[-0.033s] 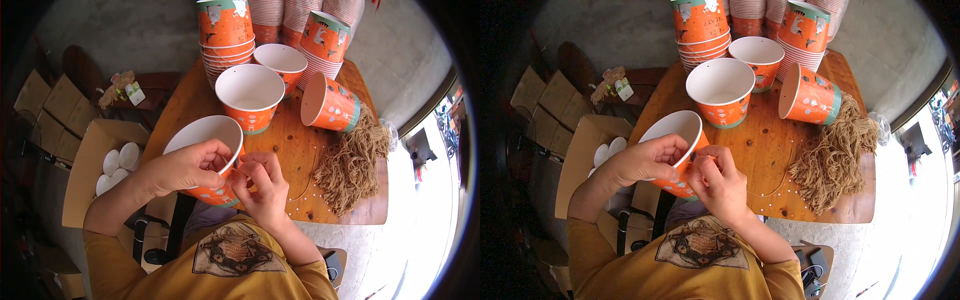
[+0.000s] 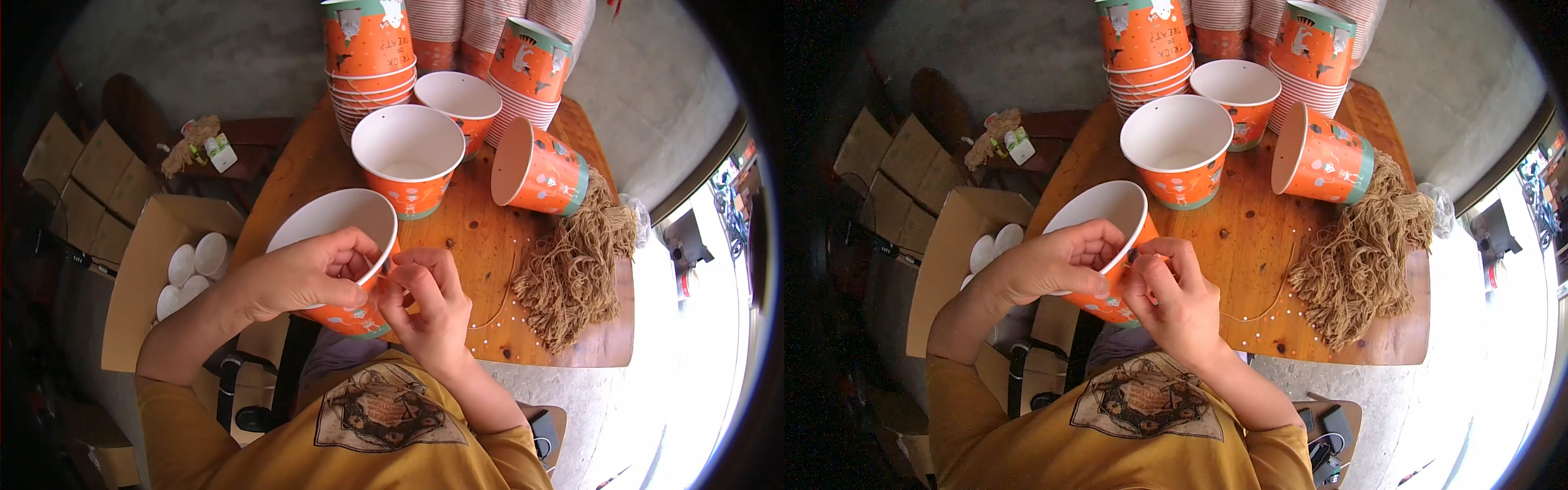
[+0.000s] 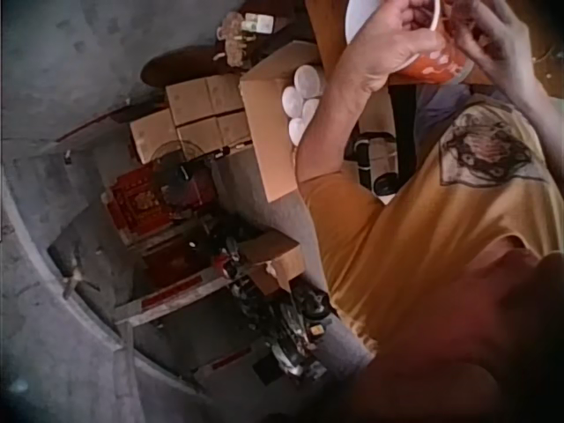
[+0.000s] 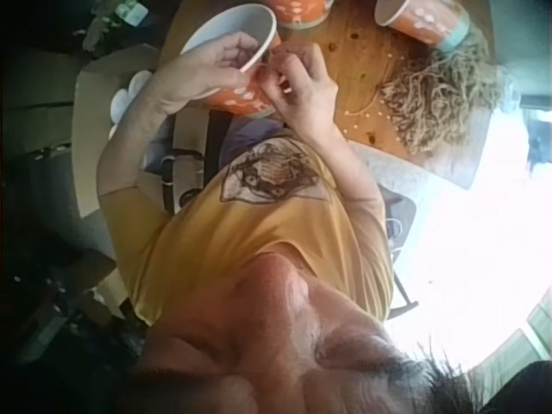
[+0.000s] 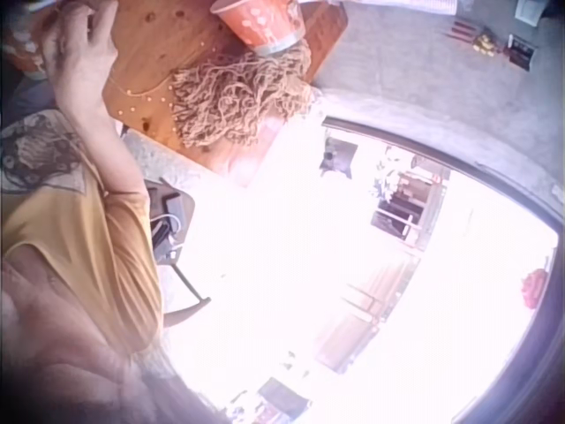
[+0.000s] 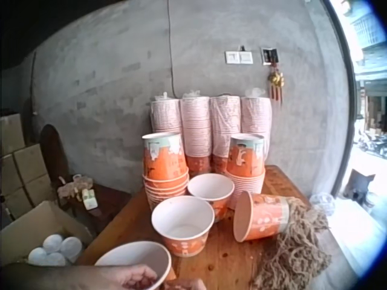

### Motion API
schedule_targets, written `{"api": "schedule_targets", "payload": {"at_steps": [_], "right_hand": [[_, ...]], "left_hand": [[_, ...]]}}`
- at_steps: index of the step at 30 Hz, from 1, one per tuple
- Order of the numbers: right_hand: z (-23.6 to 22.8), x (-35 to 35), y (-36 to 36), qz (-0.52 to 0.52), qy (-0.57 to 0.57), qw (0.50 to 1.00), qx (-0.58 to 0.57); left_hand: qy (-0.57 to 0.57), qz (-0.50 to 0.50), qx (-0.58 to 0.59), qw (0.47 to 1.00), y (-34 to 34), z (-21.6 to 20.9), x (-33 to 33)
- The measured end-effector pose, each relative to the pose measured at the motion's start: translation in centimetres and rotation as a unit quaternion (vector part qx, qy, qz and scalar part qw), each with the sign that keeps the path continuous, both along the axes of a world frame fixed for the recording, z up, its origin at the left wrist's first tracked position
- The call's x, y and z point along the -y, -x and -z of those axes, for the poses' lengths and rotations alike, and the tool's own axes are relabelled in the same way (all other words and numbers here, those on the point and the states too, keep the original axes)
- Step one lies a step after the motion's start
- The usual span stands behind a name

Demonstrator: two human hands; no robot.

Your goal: Attaching elastic strings to paper bowls and stacking them for packaging.

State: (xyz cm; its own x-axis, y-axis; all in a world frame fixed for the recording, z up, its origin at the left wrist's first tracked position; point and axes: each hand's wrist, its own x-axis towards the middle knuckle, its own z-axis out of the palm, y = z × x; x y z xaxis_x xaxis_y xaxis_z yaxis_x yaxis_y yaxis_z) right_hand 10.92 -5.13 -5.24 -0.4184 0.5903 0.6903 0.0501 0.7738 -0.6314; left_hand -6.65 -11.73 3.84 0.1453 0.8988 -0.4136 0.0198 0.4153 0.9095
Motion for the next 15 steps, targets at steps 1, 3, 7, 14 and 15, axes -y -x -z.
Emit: {"api": "schedule_targets", "payload": {"at_steps": [1,3,7,14,15], "right_hand": [[0.0,0.0,0.0,0.003,-0.003,1.000,-0.001],[0.0,0.1,0.0,0.007,-0.007,1.000,0.001],[-0.5,0.2,-0.2,0.012,0.002,1.000,0.012],[0.8,0.0,-1.3,0.027,-0.009,0.999,0.024],[1.0,0.1,-1.6,0.024,0.003,0.999,0.030]], "left_hand": [[0.002,0.003,0.001,1.000,-0.1,0.0,0.0],[-0.001,0.007,-0.004,1.000,-0.2,0.2,-0.1],[-0.015,0.023,-0.014,1.000,-0.4,0.6,-0.2],[-0.062,-0.009,0.002,0.998,-1.3,2.8,-0.3],[-0.061,-0.006,0.005,0.998,-1.6,3.2,-0.4]]}}
